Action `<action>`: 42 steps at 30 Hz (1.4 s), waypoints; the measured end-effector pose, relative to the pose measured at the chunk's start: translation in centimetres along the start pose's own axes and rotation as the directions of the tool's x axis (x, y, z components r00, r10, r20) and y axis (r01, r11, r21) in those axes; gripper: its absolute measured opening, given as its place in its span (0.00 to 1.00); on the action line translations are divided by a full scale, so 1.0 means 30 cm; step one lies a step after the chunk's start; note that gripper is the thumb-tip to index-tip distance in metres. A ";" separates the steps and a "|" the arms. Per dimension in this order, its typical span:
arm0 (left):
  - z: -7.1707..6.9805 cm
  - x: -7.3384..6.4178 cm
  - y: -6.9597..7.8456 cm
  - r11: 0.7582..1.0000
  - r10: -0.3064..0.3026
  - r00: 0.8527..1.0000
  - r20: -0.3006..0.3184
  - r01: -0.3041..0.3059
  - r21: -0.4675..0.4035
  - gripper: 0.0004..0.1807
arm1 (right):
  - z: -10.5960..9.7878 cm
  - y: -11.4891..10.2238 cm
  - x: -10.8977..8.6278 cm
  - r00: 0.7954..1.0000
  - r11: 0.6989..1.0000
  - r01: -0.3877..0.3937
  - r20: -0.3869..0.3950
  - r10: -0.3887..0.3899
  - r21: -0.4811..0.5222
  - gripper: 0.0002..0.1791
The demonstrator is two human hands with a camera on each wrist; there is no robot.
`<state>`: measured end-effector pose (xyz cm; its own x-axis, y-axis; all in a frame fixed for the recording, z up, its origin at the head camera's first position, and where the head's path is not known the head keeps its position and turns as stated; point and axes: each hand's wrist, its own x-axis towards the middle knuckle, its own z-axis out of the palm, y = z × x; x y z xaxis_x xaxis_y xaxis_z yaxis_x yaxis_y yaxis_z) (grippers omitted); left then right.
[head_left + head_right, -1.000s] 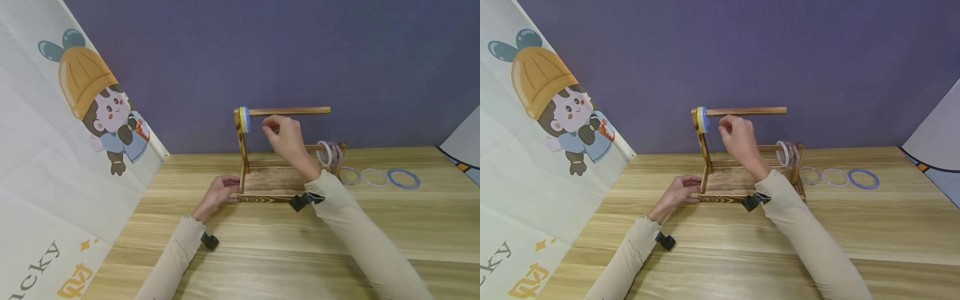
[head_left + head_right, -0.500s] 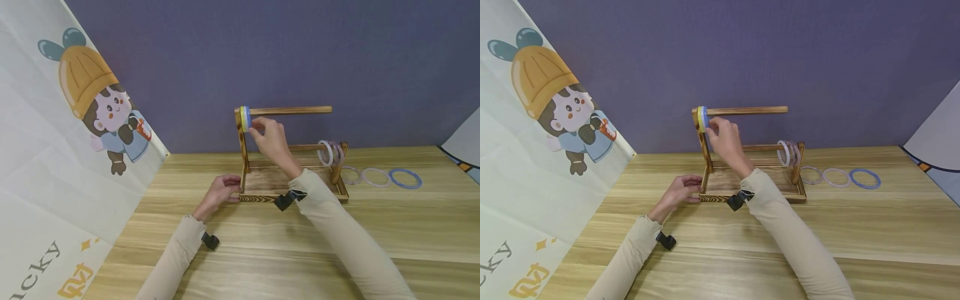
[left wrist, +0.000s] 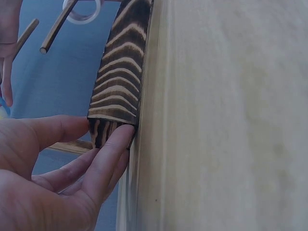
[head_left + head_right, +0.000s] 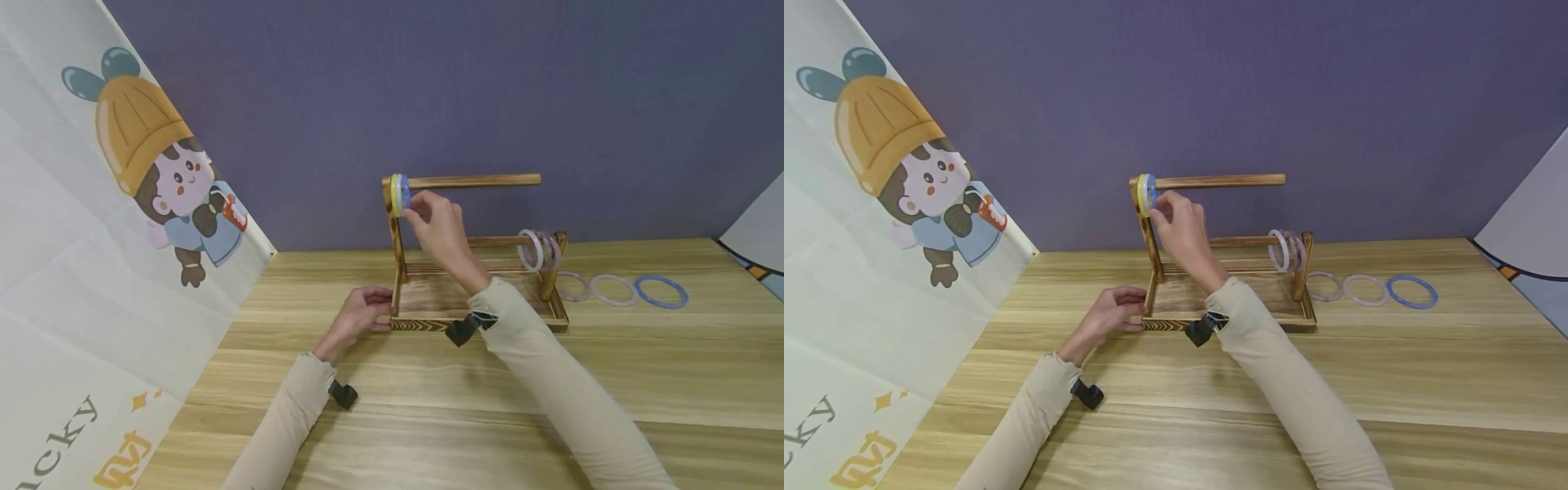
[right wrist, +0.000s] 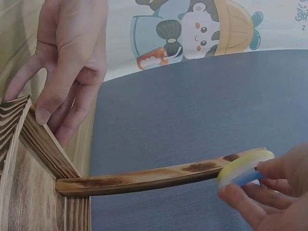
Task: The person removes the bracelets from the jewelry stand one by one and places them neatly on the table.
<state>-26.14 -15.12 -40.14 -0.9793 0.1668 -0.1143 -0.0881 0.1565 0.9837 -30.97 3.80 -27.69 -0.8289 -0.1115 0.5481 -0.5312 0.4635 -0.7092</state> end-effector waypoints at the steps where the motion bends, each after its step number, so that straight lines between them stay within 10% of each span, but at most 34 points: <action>1: 0.000 0.001 -0.001 1.000 -0.002 1.000 0.003 0.002 -0.002 0.20 | 0.000 0.000 0.000 1.000 1.000 0.003 -0.003 -0.003 0.009 0.09; 42: -0.009 -0.027 0.003 1.000 -0.014 1.000 0.027 0.014 0.006 0.20 | -0.198 0.076 -0.075 0.984 0.994 0.080 -0.154 -0.090 -0.072 0.11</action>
<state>-25.40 -15.51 -39.93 -0.9727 0.1912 -0.1316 -0.1005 0.1641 0.9813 -29.27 10.33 -27.89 -0.7407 -0.0159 0.6716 -0.5816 0.5155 -0.6293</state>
